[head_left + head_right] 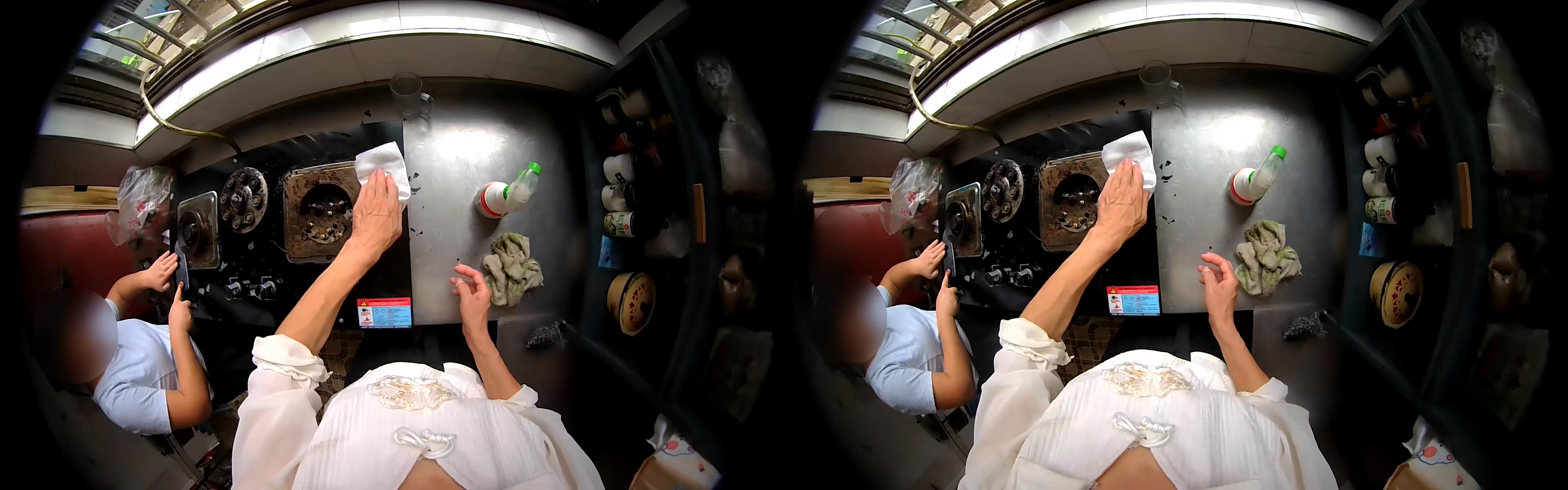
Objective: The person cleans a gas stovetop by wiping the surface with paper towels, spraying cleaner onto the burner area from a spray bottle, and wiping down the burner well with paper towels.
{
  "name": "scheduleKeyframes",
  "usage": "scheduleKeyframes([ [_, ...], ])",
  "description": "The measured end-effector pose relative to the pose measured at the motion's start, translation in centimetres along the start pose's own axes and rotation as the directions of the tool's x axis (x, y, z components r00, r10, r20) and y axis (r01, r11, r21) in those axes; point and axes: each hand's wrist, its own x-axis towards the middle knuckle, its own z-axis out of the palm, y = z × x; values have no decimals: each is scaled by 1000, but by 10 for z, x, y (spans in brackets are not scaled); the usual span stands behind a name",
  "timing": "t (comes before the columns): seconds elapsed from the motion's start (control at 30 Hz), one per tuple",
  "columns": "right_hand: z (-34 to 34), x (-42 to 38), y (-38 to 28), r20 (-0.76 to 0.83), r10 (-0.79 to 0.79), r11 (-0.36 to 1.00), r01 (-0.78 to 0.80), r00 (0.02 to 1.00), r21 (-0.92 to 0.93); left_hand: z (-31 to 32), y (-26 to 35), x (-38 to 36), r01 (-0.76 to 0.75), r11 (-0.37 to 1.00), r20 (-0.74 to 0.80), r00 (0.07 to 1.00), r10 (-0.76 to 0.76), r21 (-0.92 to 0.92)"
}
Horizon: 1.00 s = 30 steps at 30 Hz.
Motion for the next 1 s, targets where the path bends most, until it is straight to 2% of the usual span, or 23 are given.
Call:
scheduleKeyframes([
  [0.03, -1, 2, -3, -9, 1, 1000, -1, 1000, 0, 8, -12, 20, 2, 999, 4, 1000, -3, 41],
  [0.07, -1, 1, -7, -14, -6, 1000, 6, 1000, -8, 9, -22, 38, 1, 999, -96, 995, 4, 51],
  [0.1, -2, -1, -9, -17, -9, 1000, 9, 1000, -21, 2, -29, 55, 29, 1000, -102, 994, -28, 6],
  [0.13, -4, -1, -9, -22, -10, 1000, 9, 1000, -26, -4, -37, 71, 79, 997, -7, 997, -79, -5],
  [0.17, -6, -1, -9, -21, -22, 1000, 21, 1000, -18, -5, -47, 82, 91, 996, 1, 996, -91, -21],
  [0.27, -11, -2, -11, -33, -44, 999, 43, 998, -20, -4, -54, 84, 51, 999, -108, 993, -49, 15],
  [0.43, -12, -5, 6, -16, 2, 1000, -3, 1000, -7, -9, -15, 25, -90, 993, -60, 995, 85, -72],
  [0.5, -10, -5, 9, 28, 6, 997, -3, 1000, -80, -18, -1, -7, -102, 983, -24, 995, 99, -150],
  [0.57, -4, -4, 8, 56, -7, 998, 11, 998, -69, -22, 8, -42, -119, 966, -46, 993, 111, -230],
  [0.63, -1, -4, 7, 94, -21, 993, 32, 995, -113, -34, 16, -67, -95, 962, 63, 991, 114, -256],
  [0.7, 3, -4, -2, 112, -18, 992, 32, 994, -124, -40, 15, -87, -135, 951, 65, 985, 159, -278],
  [0.77, 11, -3, -5, 136, -15, 991, 32, 991, -128, -43, 9, -89, -142, 943, 141, 971, 191, -299],
  [0.8, 10, -3, -4, 129, -25, 993, 40, 991, -114, -46, 5, -81, -243, 931, -5, 968, 251, -271],
  [0.83, 9, -1, -4, 121, -37, 994, 50, 992, -99, -46, 1, -69, -292, 933, -84, 956, 280, -209],
  [0.9, 9, 0, -4, 136, -37, 993, 53, 990, -110, -42, -10, -34, -310, 945, -36, 951, 308, -107],
  [0.97, 6, 0, -6, 123, -10, 989, 28, 992, -145, -12, -25, -1, -399, 917, -234, 891, 388, -1],
  [1.0, 5, 0, -7, 114, 2, 986, 17, 993, -166, -11, -31, 8, -386, 923, -290, 885, 365, -16],
])
